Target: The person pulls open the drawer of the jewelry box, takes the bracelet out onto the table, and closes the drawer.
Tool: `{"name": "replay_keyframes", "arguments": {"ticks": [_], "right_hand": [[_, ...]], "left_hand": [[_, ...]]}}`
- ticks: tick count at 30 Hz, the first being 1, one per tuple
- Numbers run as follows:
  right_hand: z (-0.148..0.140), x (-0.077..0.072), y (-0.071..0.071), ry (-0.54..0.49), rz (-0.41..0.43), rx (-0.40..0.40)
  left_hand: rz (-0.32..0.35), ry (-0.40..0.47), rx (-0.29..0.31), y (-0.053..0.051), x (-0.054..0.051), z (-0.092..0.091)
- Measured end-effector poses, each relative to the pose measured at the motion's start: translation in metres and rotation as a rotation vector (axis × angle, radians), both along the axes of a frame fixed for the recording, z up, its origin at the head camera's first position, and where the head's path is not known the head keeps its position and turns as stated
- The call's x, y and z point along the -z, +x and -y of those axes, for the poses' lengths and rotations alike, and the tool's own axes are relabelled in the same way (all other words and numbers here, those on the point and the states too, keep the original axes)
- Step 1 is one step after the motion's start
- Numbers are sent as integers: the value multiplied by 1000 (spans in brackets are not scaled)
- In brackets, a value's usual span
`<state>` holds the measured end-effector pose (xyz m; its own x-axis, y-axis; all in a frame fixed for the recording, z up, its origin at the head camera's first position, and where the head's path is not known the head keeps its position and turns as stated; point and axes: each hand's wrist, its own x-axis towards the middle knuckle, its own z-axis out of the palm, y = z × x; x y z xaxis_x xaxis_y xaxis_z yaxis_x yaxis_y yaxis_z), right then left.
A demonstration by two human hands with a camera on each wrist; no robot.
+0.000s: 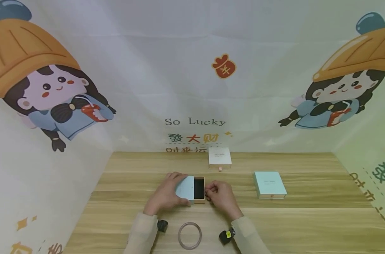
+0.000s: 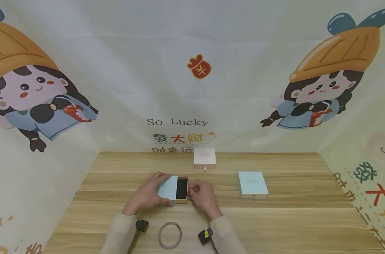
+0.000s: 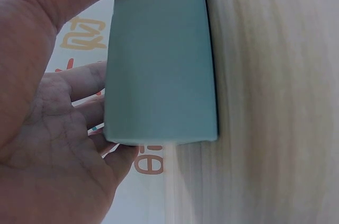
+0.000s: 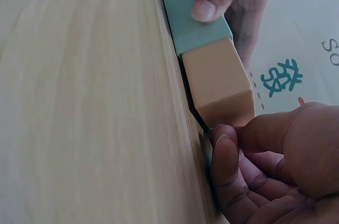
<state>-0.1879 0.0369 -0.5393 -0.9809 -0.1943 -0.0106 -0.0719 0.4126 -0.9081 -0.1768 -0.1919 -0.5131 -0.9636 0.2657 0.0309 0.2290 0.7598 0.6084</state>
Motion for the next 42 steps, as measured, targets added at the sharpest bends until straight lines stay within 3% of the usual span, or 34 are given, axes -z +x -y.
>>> {"name": "replay_keyframes", "arguments": {"ticks": [18, 36, 42], "right_hand": [[18, -5, -3, -15, 23, -83], [28, -8, -4, 28, -23, -148], [22, -14, -7, 100, -62, -209]], "left_hand": [[5, 2, 9, -2, -3, -2], [-11, 12, 6, -1, -2, -2], [-5, -11, 5, -1, -2, -3]]}}
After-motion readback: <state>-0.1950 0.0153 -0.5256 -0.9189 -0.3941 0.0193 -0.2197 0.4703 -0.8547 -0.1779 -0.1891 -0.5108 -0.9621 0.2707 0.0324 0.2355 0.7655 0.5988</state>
